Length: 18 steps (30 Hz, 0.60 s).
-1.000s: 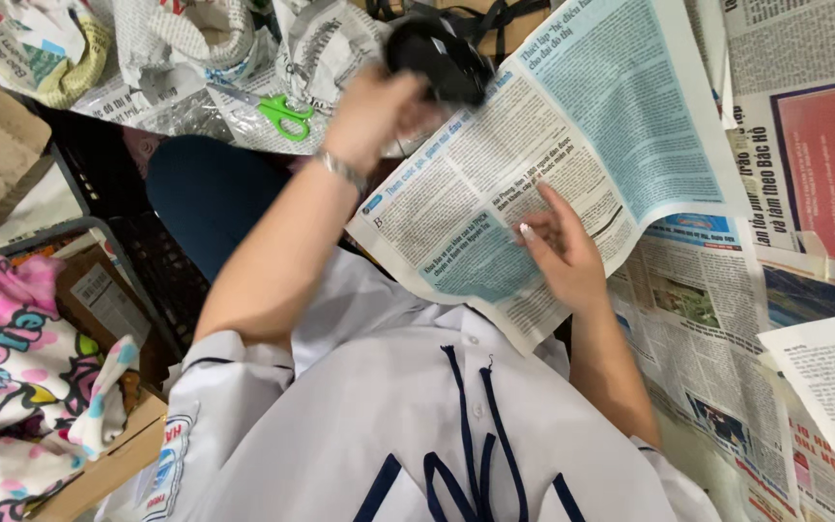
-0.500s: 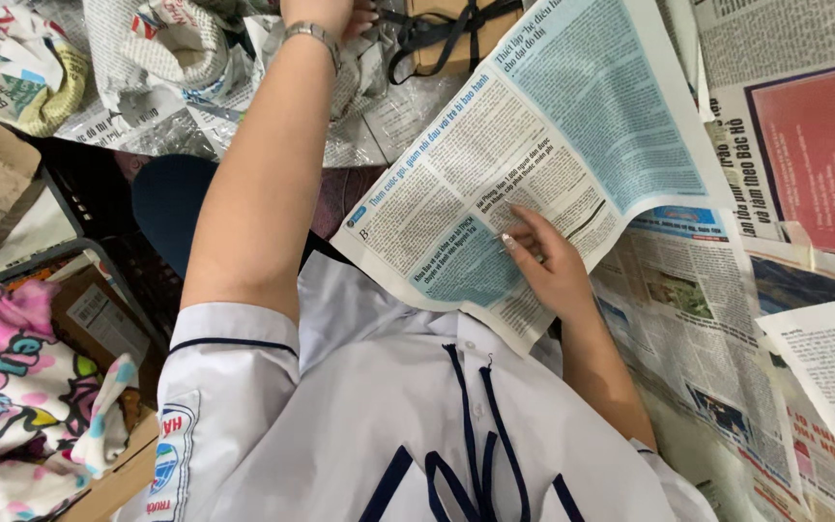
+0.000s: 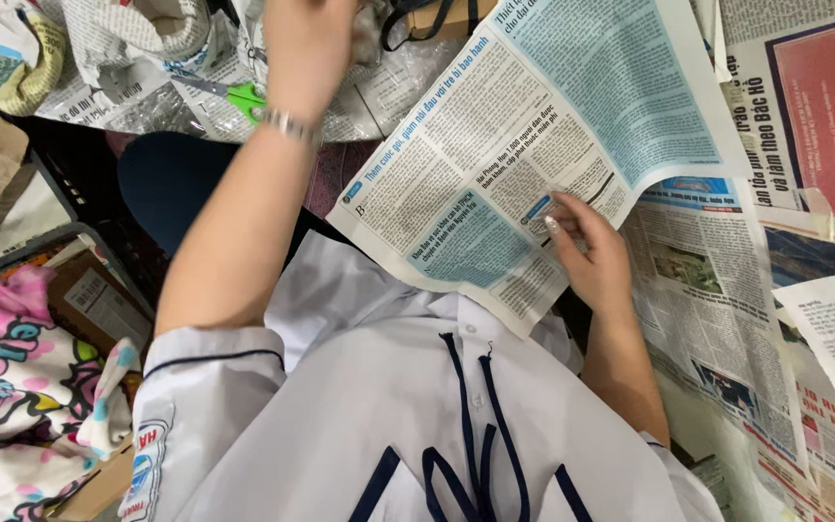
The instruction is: The person wraps small household items, including a black plastic container and a ceramic bowl, with newspaper. They cut newspaper sections with scissors, fold the paper around each item, and place the wrapped items on a pile of bubble wrap.
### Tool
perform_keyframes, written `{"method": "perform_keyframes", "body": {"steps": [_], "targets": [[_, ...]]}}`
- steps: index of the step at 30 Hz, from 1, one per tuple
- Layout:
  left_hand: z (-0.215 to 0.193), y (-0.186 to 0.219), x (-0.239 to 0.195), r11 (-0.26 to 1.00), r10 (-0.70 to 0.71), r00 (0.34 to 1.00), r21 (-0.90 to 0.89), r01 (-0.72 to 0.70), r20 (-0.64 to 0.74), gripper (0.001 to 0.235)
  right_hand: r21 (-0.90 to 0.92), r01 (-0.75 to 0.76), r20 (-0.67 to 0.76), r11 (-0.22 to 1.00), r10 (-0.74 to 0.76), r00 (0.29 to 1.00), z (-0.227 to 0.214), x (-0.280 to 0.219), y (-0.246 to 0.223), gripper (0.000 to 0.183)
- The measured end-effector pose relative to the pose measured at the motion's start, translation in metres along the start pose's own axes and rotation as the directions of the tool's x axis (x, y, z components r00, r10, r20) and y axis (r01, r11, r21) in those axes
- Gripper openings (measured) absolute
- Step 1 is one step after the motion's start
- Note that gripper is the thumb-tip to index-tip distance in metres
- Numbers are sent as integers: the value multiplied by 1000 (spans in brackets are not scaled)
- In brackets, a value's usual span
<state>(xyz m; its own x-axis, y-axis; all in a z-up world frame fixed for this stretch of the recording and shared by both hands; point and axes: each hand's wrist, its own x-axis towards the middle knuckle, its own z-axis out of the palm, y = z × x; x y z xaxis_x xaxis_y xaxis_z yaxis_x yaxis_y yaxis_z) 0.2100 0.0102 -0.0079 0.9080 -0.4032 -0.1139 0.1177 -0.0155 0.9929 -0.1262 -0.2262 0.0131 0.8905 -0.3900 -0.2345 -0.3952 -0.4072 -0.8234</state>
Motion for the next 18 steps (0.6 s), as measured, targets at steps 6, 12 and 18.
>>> {"method": "perform_keyframes", "body": {"steps": [6, 12, 18], "targets": [[-69, -60, -80, 850, 227, 819, 517, 98, -528, 30, -21, 8, -245, 1000, -13, 969, -15, -10, 55, 24], [-98, -129, -85, 508, 228, 868, 814, 281, -441, 54, 510, 85, -515, 856, 226, 827, -18, 4, 114, 36], [-110, -136, -83, 603, 195, 906, 775, 192, -376, 58, 903, -118, -98, 413, 466, 879, -11, 28, 114, 40]]}}
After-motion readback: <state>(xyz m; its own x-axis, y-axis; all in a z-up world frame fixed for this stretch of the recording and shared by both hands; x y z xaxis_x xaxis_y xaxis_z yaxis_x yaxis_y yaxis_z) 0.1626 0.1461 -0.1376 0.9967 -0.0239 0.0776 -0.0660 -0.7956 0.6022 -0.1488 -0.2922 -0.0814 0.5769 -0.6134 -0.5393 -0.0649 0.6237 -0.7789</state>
